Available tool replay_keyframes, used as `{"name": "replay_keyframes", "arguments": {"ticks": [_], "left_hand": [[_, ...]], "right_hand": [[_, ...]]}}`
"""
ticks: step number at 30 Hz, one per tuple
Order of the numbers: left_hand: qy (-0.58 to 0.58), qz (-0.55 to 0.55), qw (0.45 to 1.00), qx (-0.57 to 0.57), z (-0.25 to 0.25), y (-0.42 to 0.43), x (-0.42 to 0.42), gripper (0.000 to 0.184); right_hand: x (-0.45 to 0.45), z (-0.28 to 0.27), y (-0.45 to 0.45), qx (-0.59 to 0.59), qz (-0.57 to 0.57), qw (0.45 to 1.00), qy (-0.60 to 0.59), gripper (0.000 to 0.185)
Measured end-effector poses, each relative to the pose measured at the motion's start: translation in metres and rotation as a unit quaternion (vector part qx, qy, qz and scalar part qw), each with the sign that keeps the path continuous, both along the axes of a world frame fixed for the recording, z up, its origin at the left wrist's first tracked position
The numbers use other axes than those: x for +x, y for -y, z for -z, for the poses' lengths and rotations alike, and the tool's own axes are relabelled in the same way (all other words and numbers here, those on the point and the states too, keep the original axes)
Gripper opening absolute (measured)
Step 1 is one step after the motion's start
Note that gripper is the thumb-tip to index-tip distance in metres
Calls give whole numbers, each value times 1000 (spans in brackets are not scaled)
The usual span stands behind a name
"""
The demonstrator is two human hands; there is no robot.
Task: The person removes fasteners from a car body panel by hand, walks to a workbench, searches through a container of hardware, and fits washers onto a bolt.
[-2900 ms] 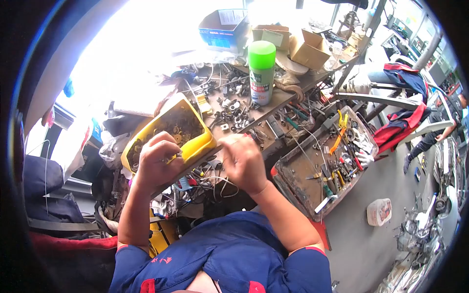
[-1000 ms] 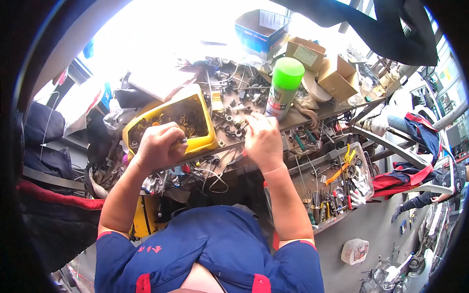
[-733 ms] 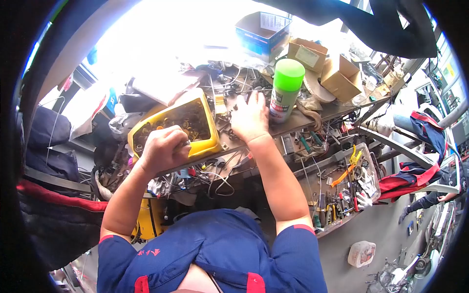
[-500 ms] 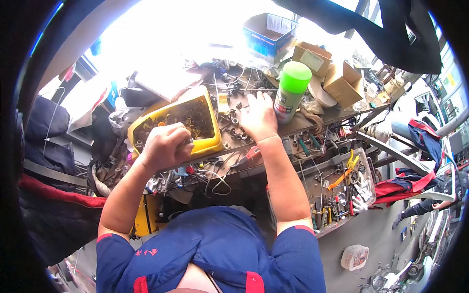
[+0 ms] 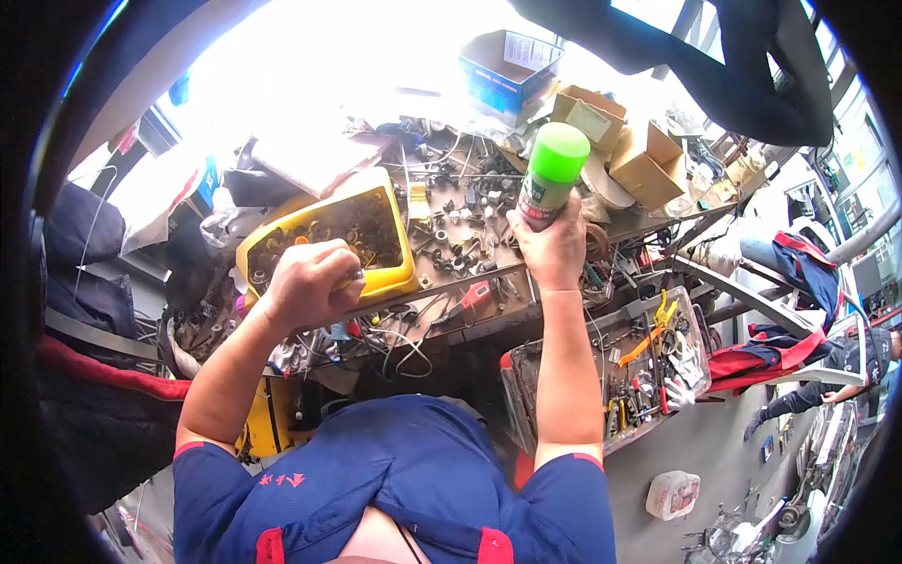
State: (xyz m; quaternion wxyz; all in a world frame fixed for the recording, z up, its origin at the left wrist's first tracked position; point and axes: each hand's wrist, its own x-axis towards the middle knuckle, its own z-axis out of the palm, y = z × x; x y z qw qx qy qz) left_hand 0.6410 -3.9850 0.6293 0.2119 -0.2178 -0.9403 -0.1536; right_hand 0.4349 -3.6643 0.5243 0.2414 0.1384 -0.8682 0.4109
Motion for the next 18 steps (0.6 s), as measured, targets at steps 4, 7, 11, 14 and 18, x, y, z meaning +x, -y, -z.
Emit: {"name": "replay_keyframes", "arguments": {"ticks": [4, 7, 11, 14, 18], "left_hand": [[17, -14, 1000, -8, -4, -1, 3, 16], [21, -19, 1000, -11, -2, -1, 3, 16], [24, -16, 999, -14, -2, -1, 3, 18], [16, -16, 999, -22, -3, -1, 4, 18], [5, -13, 1000, -22, 0, -2, 4, 18]], "right_hand": [[0, -22, -29, -17, -1, 999, 34, 72], [-1, -39, -56, -46, -85, 992, 80, 63], [-4, -32, -62, -40, -117, 987, 100, 72], [-14, -4, -70, -47, -134, 986, 87, 92], [20, -20, -53, -80, -55, 992, 82, 108]]}}
